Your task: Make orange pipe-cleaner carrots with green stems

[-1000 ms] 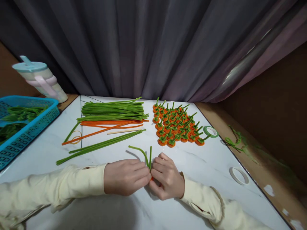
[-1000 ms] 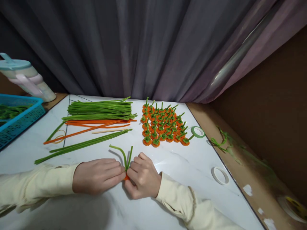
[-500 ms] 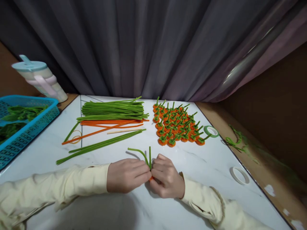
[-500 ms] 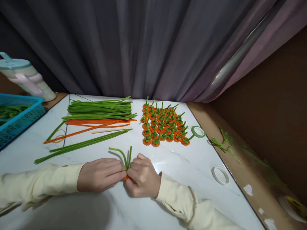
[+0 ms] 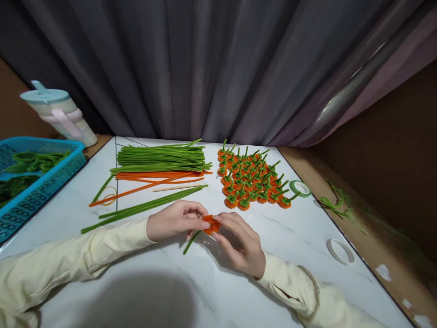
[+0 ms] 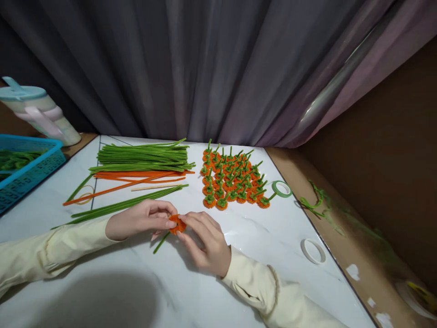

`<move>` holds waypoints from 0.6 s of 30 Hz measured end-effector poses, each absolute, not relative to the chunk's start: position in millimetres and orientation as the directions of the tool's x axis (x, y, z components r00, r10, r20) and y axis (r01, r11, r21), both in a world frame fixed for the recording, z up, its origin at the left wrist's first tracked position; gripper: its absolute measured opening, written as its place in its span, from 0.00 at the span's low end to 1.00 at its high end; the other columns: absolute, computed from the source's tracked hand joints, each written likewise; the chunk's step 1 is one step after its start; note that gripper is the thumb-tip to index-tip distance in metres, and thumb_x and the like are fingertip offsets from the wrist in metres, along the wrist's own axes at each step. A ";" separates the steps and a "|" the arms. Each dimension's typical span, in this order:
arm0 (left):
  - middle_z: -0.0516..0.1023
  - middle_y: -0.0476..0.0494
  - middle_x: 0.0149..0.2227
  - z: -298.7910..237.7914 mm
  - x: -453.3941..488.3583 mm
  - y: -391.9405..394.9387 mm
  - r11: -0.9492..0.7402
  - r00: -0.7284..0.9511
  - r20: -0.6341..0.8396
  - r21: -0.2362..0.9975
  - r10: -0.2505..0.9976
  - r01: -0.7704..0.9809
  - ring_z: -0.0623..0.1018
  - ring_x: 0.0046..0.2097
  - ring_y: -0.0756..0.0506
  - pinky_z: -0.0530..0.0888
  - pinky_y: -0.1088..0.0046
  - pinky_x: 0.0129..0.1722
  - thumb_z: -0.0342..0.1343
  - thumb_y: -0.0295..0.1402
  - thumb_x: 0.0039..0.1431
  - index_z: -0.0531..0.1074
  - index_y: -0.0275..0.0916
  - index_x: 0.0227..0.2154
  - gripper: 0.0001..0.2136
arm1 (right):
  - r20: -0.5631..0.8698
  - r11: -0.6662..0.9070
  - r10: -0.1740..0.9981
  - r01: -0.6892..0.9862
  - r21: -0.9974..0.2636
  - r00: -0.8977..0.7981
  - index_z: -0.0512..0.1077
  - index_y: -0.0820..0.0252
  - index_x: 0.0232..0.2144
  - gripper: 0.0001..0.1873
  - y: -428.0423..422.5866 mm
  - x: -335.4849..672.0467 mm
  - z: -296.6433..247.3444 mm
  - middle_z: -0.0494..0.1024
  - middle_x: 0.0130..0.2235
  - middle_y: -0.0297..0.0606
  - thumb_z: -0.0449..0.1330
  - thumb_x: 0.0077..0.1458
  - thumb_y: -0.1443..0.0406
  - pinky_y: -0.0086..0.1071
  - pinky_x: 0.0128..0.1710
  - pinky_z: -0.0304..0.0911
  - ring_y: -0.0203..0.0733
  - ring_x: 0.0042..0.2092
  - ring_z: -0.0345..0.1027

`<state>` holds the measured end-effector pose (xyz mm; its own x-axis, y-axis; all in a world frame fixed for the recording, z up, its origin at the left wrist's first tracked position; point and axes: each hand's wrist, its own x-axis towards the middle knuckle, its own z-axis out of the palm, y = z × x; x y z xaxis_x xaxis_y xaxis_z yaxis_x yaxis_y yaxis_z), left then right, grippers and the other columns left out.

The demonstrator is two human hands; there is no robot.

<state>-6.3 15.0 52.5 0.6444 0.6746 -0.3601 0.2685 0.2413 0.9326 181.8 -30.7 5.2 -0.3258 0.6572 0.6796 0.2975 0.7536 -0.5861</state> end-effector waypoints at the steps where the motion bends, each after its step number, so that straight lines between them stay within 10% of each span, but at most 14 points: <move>1: 0.65 0.55 0.17 52.0 -5.7 15.0 0.271 0.644 -0.370 0.929 0.670 0.252 0.65 0.20 0.55 0.63 0.79 0.21 0.58 0.39 0.48 0.67 0.33 0.29 0.13 | 0.681 0.755 0.656 0.296 -0.585 -0.326 0.62 0.57 0.50 0.22 -30.6 181.9 5.0 0.72 0.41 0.44 0.56 0.52 0.73 0.36 0.37 0.66 0.42 0.40 0.67; 18: 0.62 0.55 0.20 47.2 -3.1 4.0 -0.069 0.622 -0.156 0.944 0.767 0.322 0.60 0.22 0.56 0.59 0.81 0.21 0.55 0.34 0.50 0.66 0.34 0.26 0.08 | 0.295 0.368 0.886 0.155 -0.917 -0.359 0.66 0.61 0.32 0.09 -24.4 183.3 8.0 0.69 0.32 0.37 0.50 0.59 0.62 0.30 0.33 0.61 0.36 0.33 0.63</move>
